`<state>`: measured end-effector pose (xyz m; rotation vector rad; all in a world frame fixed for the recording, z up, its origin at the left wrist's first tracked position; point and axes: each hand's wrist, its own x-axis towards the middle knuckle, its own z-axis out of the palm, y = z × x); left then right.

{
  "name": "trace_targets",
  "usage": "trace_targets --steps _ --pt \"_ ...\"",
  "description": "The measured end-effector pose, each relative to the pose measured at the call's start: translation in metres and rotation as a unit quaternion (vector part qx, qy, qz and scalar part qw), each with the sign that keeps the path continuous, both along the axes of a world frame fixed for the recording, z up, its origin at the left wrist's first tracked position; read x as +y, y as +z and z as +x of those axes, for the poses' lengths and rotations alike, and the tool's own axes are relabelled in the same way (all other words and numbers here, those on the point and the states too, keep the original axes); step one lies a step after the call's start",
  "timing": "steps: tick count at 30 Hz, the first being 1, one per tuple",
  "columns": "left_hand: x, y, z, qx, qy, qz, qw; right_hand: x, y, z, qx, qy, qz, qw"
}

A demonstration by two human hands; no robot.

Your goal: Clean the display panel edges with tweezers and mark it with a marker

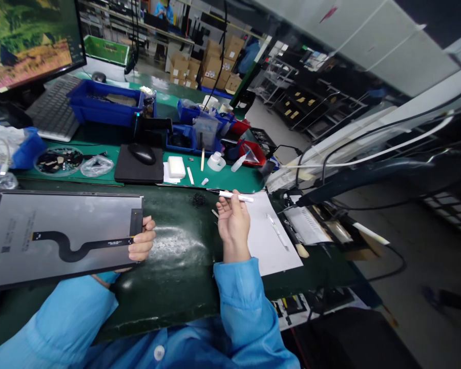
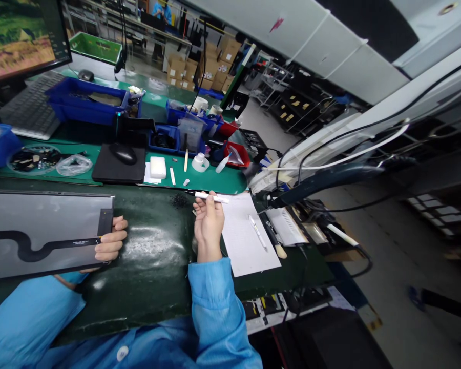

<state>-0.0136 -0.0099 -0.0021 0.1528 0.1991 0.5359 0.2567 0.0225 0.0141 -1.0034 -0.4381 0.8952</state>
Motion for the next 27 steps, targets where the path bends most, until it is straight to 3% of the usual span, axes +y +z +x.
trace_targets --steps 15,20,27 --pt "0.0007 -0.0009 0.0007 -0.029 -0.014 0.021 0.999 0.0028 -0.0013 0.0087 0.081 0.034 -0.010 0.996" --pt "0.0022 -0.0074 0.0011 -0.038 -0.024 0.019 0.999 0.0028 -0.0052 0.0090 0.037 0.020 -0.004 0.999" --pt "0.0018 -0.0067 0.0023 -0.029 -0.015 -0.001 0.999 0.0026 -0.0036 0.0046 -0.097 -0.053 0.024 0.994"
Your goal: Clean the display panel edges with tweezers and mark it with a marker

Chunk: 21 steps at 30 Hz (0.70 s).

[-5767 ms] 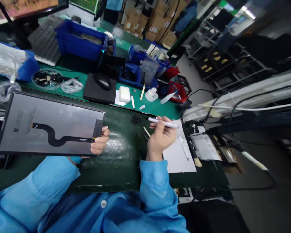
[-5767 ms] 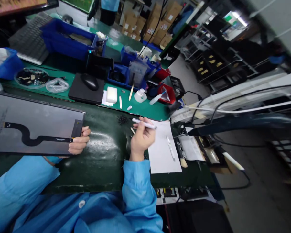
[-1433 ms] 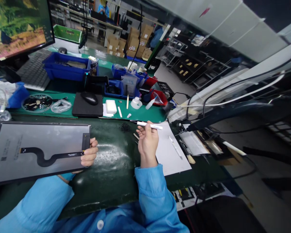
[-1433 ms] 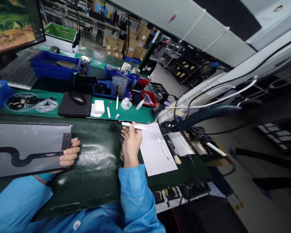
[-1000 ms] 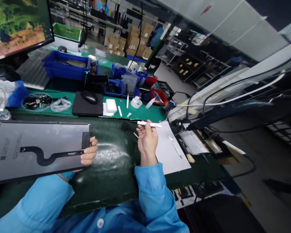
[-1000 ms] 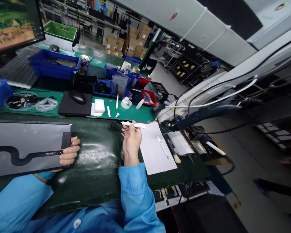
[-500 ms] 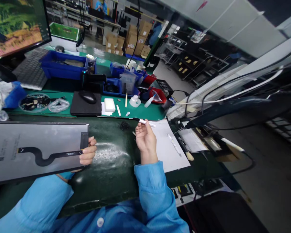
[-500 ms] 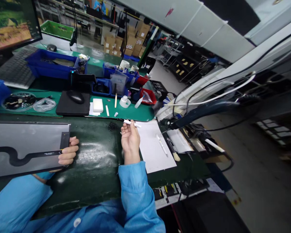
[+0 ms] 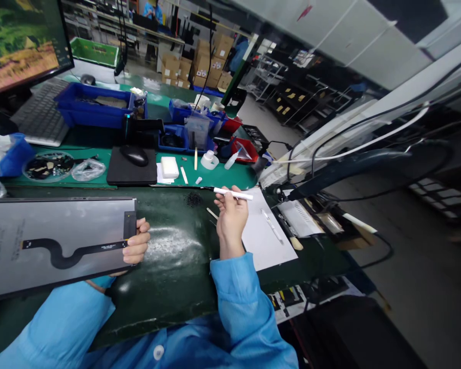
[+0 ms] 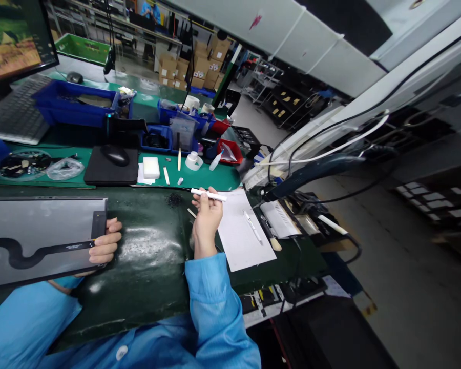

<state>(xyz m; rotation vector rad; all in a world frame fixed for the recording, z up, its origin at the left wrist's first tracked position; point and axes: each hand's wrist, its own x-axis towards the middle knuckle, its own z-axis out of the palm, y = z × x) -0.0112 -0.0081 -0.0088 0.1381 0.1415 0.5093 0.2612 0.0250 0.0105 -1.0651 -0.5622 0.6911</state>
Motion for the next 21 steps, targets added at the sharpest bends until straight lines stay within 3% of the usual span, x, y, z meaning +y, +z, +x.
trace_targets --steps 8,21 --pt "0.000 0.002 0.002 0.034 -0.004 -0.007 0.999 -0.007 0.004 -0.005 -0.111 0.003 0.005 0.994" --pt "-0.004 0.003 0.006 0.001 0.024 -0.013 1.000 0.003 -0.004 0.011 -0.118 -0.018 0.004 0.993"
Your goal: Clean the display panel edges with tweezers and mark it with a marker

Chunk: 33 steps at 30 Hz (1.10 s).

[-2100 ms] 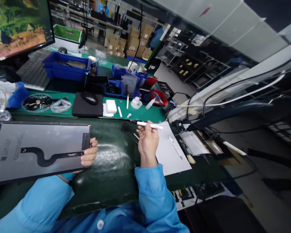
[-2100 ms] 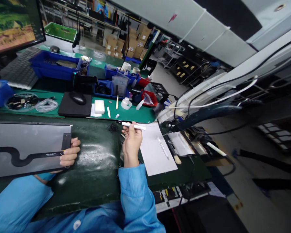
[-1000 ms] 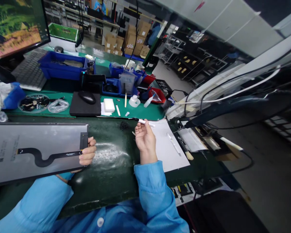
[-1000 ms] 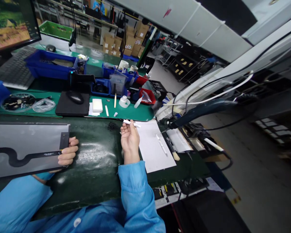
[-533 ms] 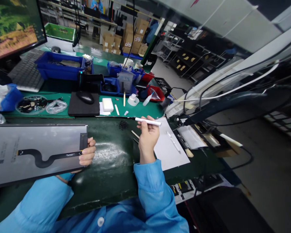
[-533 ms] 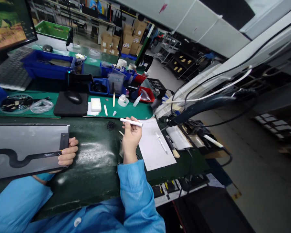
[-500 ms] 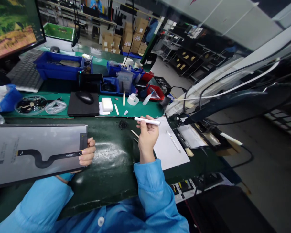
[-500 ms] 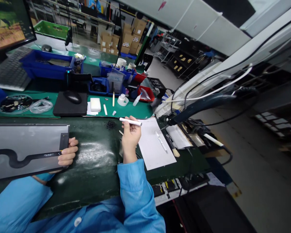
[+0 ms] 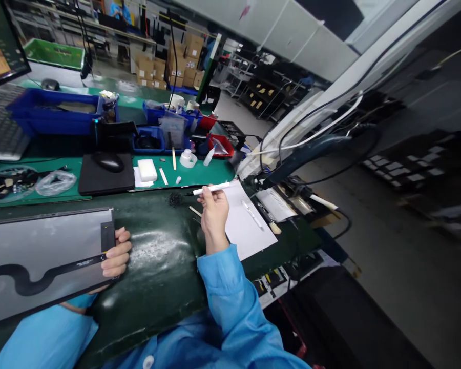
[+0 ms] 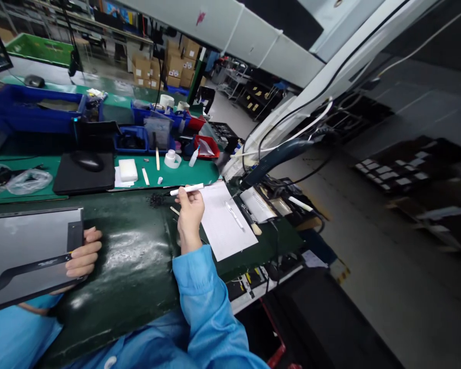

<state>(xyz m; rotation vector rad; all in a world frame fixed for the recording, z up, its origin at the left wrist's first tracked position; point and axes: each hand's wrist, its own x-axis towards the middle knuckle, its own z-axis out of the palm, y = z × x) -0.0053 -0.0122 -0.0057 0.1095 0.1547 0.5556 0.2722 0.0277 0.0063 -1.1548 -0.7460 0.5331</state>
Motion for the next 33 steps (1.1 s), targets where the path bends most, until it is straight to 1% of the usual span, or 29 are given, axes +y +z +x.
trace_targets --steps 6,11,16,22,27,30,33 --pt "0.001 0.005 0.000 0.021 0.011 -0.034 0.999 -0.006 0.007 -0.009 -0.064 -0.029 0.021 0.997" --pt "0.001 0.007 -0.001 0.024 0.003 -0.062 0.998 -0.012 0.007 -0.012 -0.115 -0.032 0.021 0.993" --pt "0.000 0.007 0.000 0.013 0.001 -0.060 0.998 -0.014 0.008 -0.017 -0.143 -0.036 0.037 0.988" --pt "0.001 0.004 -0.002 -0.007 -0.003 -0.040 0.999 -0.015 0.010 -0.019 -0.157 -0.014 0.059 0.986" --pt "0.003 -0.001 -0.002 -0.008 -0.009 -0.015 1.000 -0.016 0.011 -0.019 -0.137 -0.011 0.060 0.989" --pt "0.004 -0.002 -0.002 0.012 -0.012 -0.012 1.000 -0.015 0.013 -0.020 -0.071 -0.001 0.049 0.996" --pt "0.003 0.002 -0.003 0.046 -0.005 -0.009 0.999 -0.011 0.013 -0.014 0.004 0.011 0.033 0.999"
